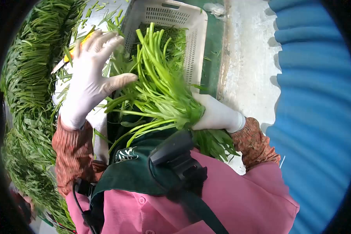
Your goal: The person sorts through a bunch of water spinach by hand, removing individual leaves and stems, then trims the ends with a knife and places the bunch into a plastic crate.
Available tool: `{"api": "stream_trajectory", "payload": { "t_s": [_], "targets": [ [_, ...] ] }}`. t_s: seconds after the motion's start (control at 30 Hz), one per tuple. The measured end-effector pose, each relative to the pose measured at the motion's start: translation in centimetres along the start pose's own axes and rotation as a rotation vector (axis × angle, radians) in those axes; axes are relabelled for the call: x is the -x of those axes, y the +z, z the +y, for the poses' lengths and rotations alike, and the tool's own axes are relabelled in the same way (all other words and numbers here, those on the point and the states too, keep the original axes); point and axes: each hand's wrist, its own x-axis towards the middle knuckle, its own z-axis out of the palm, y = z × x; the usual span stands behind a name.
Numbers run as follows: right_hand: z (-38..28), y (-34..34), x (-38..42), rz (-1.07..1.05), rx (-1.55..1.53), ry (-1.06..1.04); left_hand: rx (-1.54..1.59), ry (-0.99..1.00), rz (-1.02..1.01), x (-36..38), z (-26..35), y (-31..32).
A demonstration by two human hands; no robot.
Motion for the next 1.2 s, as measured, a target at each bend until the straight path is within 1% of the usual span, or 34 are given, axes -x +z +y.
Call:
{"api": "stream_trajectory", "payload": {
  "t_s": [0.03,0.07,0.17,0.23,0.3,0.33,0.37,0.43,0.53,0.63,0.67,0.7,0.77,0.8,0.83,0.9,0.93,0.97,1.03,1.07,1.1,1.17,1.2],
  "targets": [
    [0.0,0.0,0.0,-0.01,0.005,0.015,0.059,-0.022,-0.087,0.0,-0.3,0.5],
    [0.0,-0.1,0.0,-0.018,0.009,0.032,0.21,-0.083,-0.286,-0.5,-0.4,-0.1],
    [-0.2,-0.3,0.3,-0.03,0.044,0.069,0.634,-0.488,-0.533,-1.0,-0.2,-1.0],
    [-0.4,-0.6,0.4,-0.05,0.072,0.072,0.727,-0.332,-0.285,0.2,-1.3,0.2],
    [-0.6,-0.8,0.4,-0.078,0.038,0.131,0.598,-0.417,-0.04,0.6,-2.8,0.5],
    [-0.6,-0.8,0.4,-0.092,0.022,0.16,0.458,-0.368,0.063,0.6,-4.0,-0.2],
    [-0.6,-0.8,0.4,-0.082,0.018,0.152,0.421,-0.433,0.073,0.5,-5.3,-0.9],
    [-0.4,-0.7,0.5,-0.062,0.011,0.137,0.362,-0.617,0.008,0.4,-6.6,-2.5],
    [0.0,-0.7,0.4,-0.064,-0.047,0.118,-0.647,-0.152,0.382,0.7,-6.4,-1.2],
    [0.3,-0.3,-0.1,-0.043,-0.201,0.089,-0.104,-0.178,0.306,0.4,-5.0,-1.6],
    [0.6,-0.2,-0.3,-0.037,-0.219,0.084,-0.078,-0.105,0.291,0.8,-4.9,-1.7],
    [0.8,-0.2,-0.5,-0.033,-0.236,0.079,-0.051,-0.08,0.3,0.6,-3.7,-2.1],
    [0.7,-0.1,-0.7,-0.021,-0.278,0.078,0.16,-0.101,0.199,0.8,-1.9,-2.7],
    [0.5,0.1,-0.9,-0.012,-0.304,0.083,0.27,-0.119,0.186,0.9,-1.3,-2.4],
    [0.3,0.1,-1.1,-0.005,-0.33,0.085,0.302,-0.159,0.091,1.2,-0.6,-2.4],
    [0.0,0.1,-1.3,-0.02,-0.335,0.087,0.276,-0.106,0.024,1.9,0.5,-2.3],
    [0.1,0.1,-1.3,-0.031,-0.34,0.082,0.214,-0.016,0.029,2.1,1.2,-2.3],
    [0.2,0.1,-1.3,-0.043,-0.344,0.077,0.159,-0.024,-0.023,2.4,2.2,-2.5],
    [0.1,0.4,-1.4,-0.059,-0.398,0.062,0.056,-0.044,-0.061,3.0,3.4,-1.4],
    [0.0,0.6,-1.5,-0.069,-0.425,0.054,-0.053,-0.045,-0.056,3.3,3.8,-0.4],
    [-0.3,0.8,-1.5,-0.073,-0.422,0.07,-0.093,-0.071,-0.069,3.5,4.3,0.1],
    [-1.0,1.0,-1.5,-0.078,-0.415,0.102,-0.065,-0.079,-0.058,3.8,4.8,1.3],
    [-0.9,1.0,-1.5,-0.073,-0.435,0.12,0.019,-0.096,-0.031,4.2,4.6,2.2]
  ]
}}
